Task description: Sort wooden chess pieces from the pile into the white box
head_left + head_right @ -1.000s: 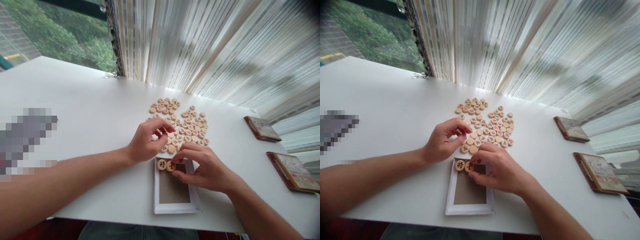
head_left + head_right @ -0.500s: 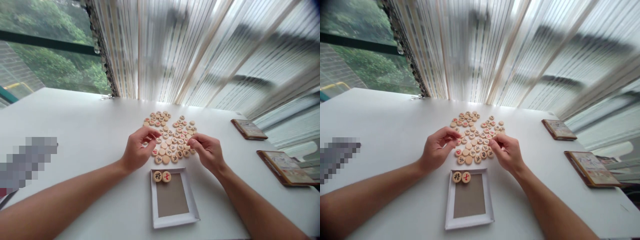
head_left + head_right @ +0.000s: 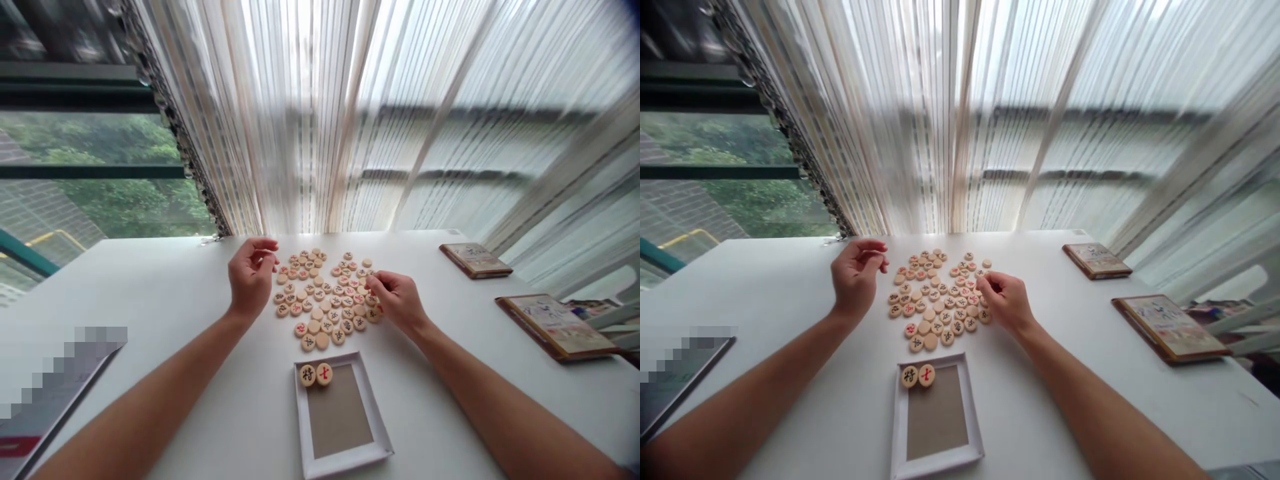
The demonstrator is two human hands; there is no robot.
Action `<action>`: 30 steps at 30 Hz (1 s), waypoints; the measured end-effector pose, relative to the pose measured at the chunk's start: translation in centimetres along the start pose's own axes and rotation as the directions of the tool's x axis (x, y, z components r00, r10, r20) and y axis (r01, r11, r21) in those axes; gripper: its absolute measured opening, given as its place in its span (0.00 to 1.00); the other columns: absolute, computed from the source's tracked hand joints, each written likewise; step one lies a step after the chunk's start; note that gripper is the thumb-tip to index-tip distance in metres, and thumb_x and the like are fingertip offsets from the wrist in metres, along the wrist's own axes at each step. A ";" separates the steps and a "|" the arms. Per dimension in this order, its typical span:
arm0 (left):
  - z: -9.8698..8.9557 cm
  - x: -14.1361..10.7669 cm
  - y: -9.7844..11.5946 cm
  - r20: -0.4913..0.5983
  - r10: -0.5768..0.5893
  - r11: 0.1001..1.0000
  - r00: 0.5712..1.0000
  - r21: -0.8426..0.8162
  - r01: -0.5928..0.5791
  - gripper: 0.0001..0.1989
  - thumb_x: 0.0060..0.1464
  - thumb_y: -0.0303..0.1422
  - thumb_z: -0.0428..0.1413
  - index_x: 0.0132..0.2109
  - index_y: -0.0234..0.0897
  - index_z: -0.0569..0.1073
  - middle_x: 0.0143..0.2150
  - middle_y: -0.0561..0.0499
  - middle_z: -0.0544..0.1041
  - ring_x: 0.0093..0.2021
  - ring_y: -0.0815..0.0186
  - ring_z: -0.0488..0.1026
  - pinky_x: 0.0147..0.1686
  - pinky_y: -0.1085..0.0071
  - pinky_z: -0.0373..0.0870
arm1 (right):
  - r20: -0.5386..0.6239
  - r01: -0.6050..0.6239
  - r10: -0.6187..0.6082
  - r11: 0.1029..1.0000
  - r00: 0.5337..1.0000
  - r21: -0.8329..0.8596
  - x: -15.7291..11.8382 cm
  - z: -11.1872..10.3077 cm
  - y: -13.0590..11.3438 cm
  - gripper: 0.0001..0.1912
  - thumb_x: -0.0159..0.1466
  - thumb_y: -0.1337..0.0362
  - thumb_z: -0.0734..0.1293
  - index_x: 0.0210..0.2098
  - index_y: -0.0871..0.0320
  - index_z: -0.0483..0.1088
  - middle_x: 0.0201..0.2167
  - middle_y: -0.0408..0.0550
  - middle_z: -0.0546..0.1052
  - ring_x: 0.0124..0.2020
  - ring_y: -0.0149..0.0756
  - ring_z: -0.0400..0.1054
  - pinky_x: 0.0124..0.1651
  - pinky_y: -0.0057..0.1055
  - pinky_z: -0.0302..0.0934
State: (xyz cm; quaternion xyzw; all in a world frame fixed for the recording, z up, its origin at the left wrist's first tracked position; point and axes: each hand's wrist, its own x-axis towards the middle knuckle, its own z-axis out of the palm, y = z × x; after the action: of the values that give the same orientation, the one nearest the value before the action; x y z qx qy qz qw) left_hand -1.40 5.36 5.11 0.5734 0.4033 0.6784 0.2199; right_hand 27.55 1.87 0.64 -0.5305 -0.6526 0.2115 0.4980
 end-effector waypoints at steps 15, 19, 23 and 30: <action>10.2 4.2 -4.3 0.578 -0.115 0.934 0.808 0.340 -0.111 0.06 0.52 0.33 0.67 0.38 0.36 0.85 0.34 0.48 0.84 0.32 0.63 0.78 0.37 0.67 0.74 | -0.023 0.004 -0.005 0.999 1.000 -0.043 0.4 0.2 0.3 0.23 0.68 0.50 0.66 0.22 0.58 0.73 0.16 0.43 0.69 0.18 0.32 0.60 0.22 0.28 0.52; 12.4 3.9 -5.4 0.710 -0.232 0.879 0.665 0.446 -0.170 0.08 0.53 0.35 0.69 0.39 0.35 0.85 0.39 0.44 0.85 0.39 0.57 0.81 0.42 0.64 0.77 | -0.038 0.008 -0.011 0.998 0.999 -0.068 0.6 0.1 0.5 0.24 0.68 0.50 0.66 0.21 0.58 0.72 0.15 0.44 0.69 0.17 0.32 0.60 0.21 0.29 0.52; 13.3 3.9 -6.2 0.759 -0.331 0.821 0.561 0.525 -0.225 0.14 0.65 0.39 0.63 0.53 0.36 0.80 0.54 0.42 0.81 0.51 0.55 0.79 0.51 0.58 0.79 | -0.042 0.014 -0.017 0.996 0.999 -0.086 0.7 0.1 0.5 0.24 0.68 0.51 0.66 0.21 0.58 0.73 0.15 0.43 0.69 0.17 0.32 0.60 0.22 0.29 0.52; 13.8 4.3 -6.7 0.784 -0.403 0.777 0.472 0.566 -0.277 0.19 0.69 0.39 0.60 0.62 0.36 0.74 0.61 0.41 0.76 0.55 0.55 0.78 0.53 0.53 0.79 | -0.051 0.027 -0.032 0.995 0.998 -0.097 0.8 0.1 0.3 0.25 0.67 0.49 0.67 0.20 0.58 0.72 0.16 0.44 0.69 0.21 0.33 0.63 0.25 0.29 0.54</action>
State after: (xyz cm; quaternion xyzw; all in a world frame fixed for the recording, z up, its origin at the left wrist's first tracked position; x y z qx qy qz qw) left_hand 9.62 16.53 2.58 0.8580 0.4543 0.1006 0.2175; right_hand 27.64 2.78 0.69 -0.5498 -0.6563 0.1583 0.4919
